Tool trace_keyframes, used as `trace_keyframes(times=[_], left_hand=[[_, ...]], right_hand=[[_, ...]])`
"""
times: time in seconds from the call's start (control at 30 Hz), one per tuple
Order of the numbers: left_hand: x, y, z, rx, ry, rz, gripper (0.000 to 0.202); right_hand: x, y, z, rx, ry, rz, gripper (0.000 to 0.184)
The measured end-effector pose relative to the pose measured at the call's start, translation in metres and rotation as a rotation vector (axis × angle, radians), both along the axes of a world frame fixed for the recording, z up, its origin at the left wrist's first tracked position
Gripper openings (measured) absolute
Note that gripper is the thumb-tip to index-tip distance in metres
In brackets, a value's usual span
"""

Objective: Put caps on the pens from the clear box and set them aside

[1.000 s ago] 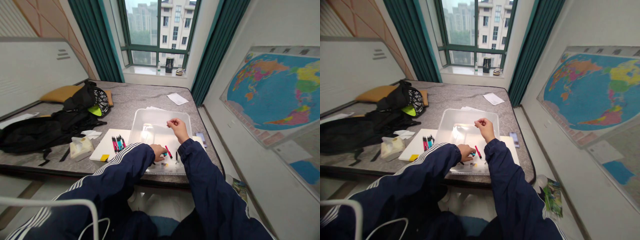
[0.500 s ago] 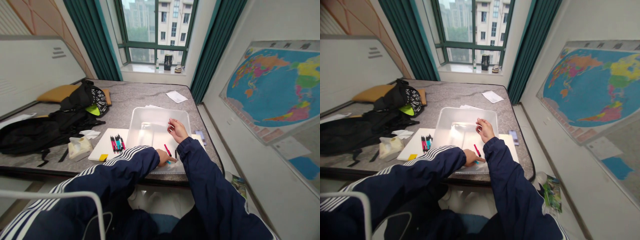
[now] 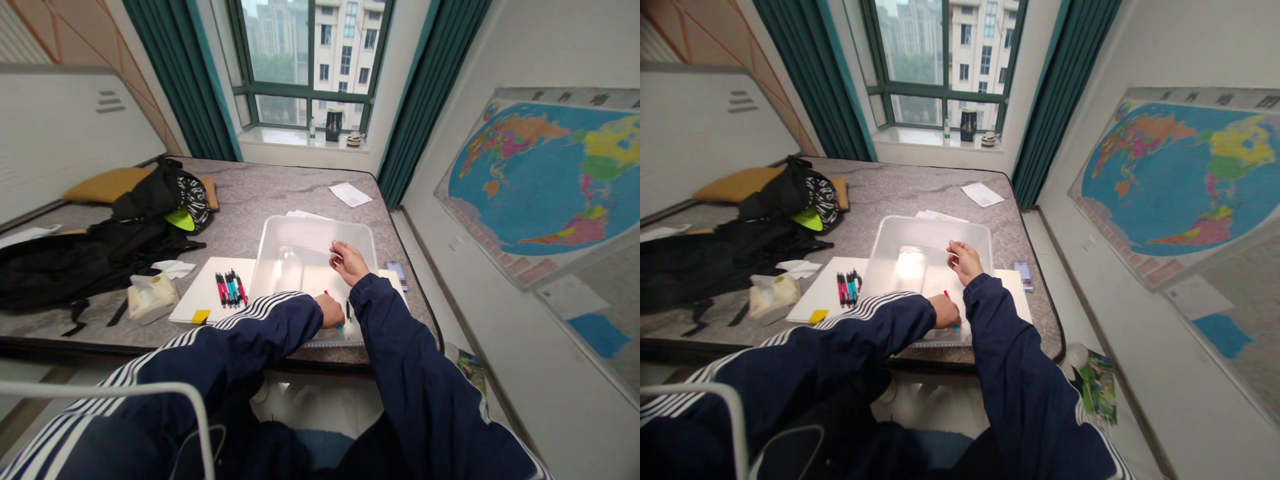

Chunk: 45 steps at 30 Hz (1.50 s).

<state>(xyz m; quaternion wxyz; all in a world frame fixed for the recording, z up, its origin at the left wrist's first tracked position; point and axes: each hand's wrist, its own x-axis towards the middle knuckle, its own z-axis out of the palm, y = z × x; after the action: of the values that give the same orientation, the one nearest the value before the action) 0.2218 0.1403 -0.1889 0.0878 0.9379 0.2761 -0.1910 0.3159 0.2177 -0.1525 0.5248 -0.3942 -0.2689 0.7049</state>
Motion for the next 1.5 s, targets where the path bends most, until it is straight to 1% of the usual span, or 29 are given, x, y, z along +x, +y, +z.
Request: trace_keyframes(times=[0.13, 0.2, 0.23, 0.3, 0.37, 0.4, 0.47, 0.5, 0.6, 0.67, 0.77, 0.83, 0.93, 1.03, 1.1, 1.2, 1.37, 1.5], left_hand=[[0.000, -0.003, -0.001, 0.012, -0.035, -0.037, 0.023], [-0.003, -0.001, 0.000, 0.025, -0.067, -0.030, 0.021], [-0.005, 0.002, 0.001, 0.029, -0.098, -0.011, 0.022], [-0.013, 0.012, 0.008, 0.039, -0.201, 0.073, 0.026], [-0.026, 0.026, 0.017, 0.067, -0.351, 0.230, 0.024], [-0.033, 0.034, 0.023, 0.085, -0.457, 0.319, 0.022], [-0.049, 0.051, 0.033, 0.083, -0.725, 0.484, 0.016], [-0.056, 0.059, 0.037, 0.083, -0.873, 0.591, 0.013], [-0.072, 0.079, 0.043, -0.073, -1.233, 0.898, 0.015], [-0.077, 0.087, 0.044, -0.222, -1.384, 1.081, 0.022], [-0.080, 0.092, 0.045, -0.441, -1.497, 1.285, 0.033], [-0.083, 0.093, 0.046, -0.546, -1.520, 1.358, 0.035], [-0.087, 0.092, 0.047, -0.637, -1.527, 1.375, 0.034], [-0.088, 0.091, 0.048, -0.717, -1.540, 1.309, 0.037], [-0.088, 0.091, 0.048, -0.744, -1.548, 1.281, 0.041], [-0.088, 0.091, 0.047, -0.749, -1.555, 1.281, 0.046], [-0.089, 0.093, 0.043, -0.741, -1.562, 1.247, 0.050], [-0.089, 0.094, 0.041, -0.742, -1.532, 1.215, 0.054]], right_hand=[[0.001, 0.000, -0.002, 0.043, 0.000, 0.004, 0.024], [0.001, 0.001, -0.004, 0.051, -0.002, 0.006, 0.022], [0.001, 0.002, -0.005, 0.049, -0.002, 0.004, 0.021], [0.002, 0.004, -0.008, 0.040, -0.002, -0.008, 0.018], [0.002, 0.008, -0.012, 0.022, -0.011, -0.030, 0.017], [0.002, 0.010, -0.014, 0.014, -0.018, -0.042, 0.016], [0.002, 0.014, -0.016, 0.003, -0.026, -0.061, 0.016], [0.001, 0.016, -0.017, -0.001, -0.025, -0.065, 0.017], [0.000, 0.020, -0.017, -0.007, -0.014, -0.055, 0.021], [-0.003, 0.022, -0.017, -0.004, -0.018, -0.033, 0.025], [-0.007, 0.023, -0.016, -0.006, -0.031, -0.002, 0.030], [-0.010, 0.023, -0.015, -0.001, -0.034, 0.013, 0.034], [-0.014, 0.021, -0.013, 0.045, -0.046, 0.063, 0.038], [-0.016, 0.019, -0.013, 0.088, -0.063, 0.135, 0.038], [-0.017, 0.017, -0.013, 0.095, -0.069, 0.174, 0.036], [-0.016, 0.016, -0.015, 0.109, -0.063, 0.214, 0.031], [-0.018, 0.015, -0.015, 0.152, -0.064, 0.199, 0.020], [-0.019, 0.016, -0.015, 0.186, -0.067, 0.179, 0.017]])
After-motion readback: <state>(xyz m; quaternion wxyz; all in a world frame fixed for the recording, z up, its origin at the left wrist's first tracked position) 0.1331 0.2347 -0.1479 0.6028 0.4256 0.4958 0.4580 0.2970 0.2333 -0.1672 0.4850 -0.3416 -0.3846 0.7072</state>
